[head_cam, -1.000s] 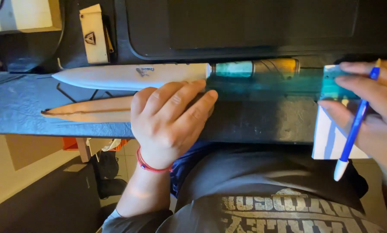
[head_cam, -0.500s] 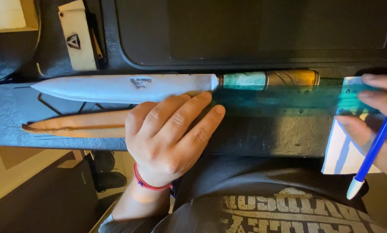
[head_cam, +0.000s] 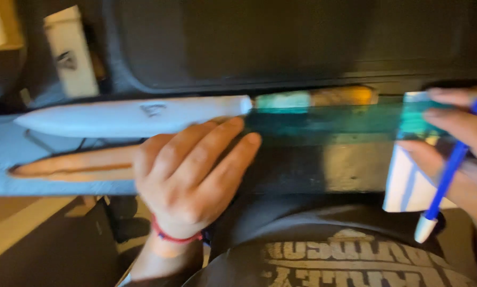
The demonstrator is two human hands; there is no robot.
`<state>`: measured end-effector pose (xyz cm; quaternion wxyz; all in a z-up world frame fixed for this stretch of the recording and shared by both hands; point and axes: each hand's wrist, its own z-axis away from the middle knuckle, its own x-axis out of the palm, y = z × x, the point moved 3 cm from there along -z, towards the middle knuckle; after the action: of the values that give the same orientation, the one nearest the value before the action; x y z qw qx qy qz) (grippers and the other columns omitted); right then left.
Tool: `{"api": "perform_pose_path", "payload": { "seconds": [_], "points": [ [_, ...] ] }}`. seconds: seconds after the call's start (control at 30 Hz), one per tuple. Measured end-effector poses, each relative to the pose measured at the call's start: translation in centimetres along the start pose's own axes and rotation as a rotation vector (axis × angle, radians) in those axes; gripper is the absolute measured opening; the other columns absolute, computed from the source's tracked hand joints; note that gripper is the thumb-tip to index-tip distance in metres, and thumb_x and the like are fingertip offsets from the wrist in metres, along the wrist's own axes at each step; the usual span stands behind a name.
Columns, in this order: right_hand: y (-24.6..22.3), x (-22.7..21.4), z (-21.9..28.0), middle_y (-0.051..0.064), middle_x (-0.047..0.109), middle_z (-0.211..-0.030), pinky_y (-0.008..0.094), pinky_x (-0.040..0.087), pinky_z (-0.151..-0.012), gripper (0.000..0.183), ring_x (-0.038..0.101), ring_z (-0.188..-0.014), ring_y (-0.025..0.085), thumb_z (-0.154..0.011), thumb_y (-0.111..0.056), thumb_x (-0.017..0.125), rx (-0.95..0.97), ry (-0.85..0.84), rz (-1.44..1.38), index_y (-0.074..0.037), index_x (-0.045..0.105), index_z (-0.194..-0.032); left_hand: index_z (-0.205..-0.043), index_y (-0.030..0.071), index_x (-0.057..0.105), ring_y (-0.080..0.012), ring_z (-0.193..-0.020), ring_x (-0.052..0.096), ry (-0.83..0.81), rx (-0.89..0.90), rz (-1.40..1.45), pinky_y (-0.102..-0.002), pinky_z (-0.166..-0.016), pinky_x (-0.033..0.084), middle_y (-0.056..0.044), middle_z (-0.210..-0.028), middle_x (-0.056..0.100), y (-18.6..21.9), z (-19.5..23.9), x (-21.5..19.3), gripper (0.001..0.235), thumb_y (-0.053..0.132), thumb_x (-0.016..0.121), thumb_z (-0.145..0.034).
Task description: The person measures the length of a large knife using a ruler and a pen, writing the measurements on a small piece of paper. They then pick up the knife and its sheath, sliding the blade into the sheath to check the fit.
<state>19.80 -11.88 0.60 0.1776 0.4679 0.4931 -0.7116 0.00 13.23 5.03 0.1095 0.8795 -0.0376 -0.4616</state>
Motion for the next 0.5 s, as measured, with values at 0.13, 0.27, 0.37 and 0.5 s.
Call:
{"api": "perform_pose_path", "payload": {
  "seconds": [0.13, 0.27, 0.37, 0.5],
  "points": [
    [0.3, -0.3, -0.8, 0.027, 0.073, -0.117, 0.053, 0.046, -0.106, 0.039, 0.066, -0.106, 0.04, -0.085, -0.024, 0.086, -0.265, 0.173, 0.162, 0.007, 0.071, -0.103, -0.094, 0.014, 0.075, -0.0244, -0.083, 0.071, -0.01, 0.029, 0.044, -0.036, -0.074, 0.047, -0.009, -0.095, 0.076, 0.4, -0.2, 0.8, 0.01, 0.011, 0.066, -0.098],
    [-0.2, -0.5, -1.5, 0.02, 0.076, -0.104, 0.049, 0.044, -0.097, 0.036, 0.068, -0.096, 0.034, -0.09, -0.034, 0.079, -0.399, 0.319, 0.133, 0.001, 0.075, -0.095, -0.092, 0.016, 0.074, -0.0247, -0.074, 0.069, 0.041, 0.074, -0.052, -0.036, -0.065, 0.044, -0.008, -0.088, 0.076, 0.4, 0.6, 1.6, 0.007, 0.015, 0.072, -0.098],
    [0.0, -0.5, -1.2, 0.018, 0.075, -0.111, 0.051, 0.043, -0.097, 0.034, 0.065, -0.101, 0.037, -0.092, -0.033, 0.079, -0.367, 0.309, 0.144, 0.0, 0.076, -0.1, -0.092, 0.015, 0.076, -0.0254, -0.077, 0.069, 0.019, 0.071, -0.031, -0.037, -0.066, 0.044, -0.01, -0.091, 0.075, 0.4, 0.8, 1.8, 0.009, 0.008, 0.073, -0.097],
    [0.2, -0.4, -1.2, 0.018, 0.076, -0.107, 0.049, 0.043, -0.097, 0.033, 0.067, -0.1, 0.035, -0.091, -0.033, 0.081, -0.384, 0.327, 0.135, -0.001, 0.076, -0.098, -0.091, 0.017, 0.075, -0.0248, -0.078, 0.067, 0.023, 0.078, -0.073, -0.038, -0.069, 0.044, -0.008, -0.09, 0.076, 0.4, 1.0, 1.9, 0.008, 0.01, 0.076, -0.096]
  ]
}}
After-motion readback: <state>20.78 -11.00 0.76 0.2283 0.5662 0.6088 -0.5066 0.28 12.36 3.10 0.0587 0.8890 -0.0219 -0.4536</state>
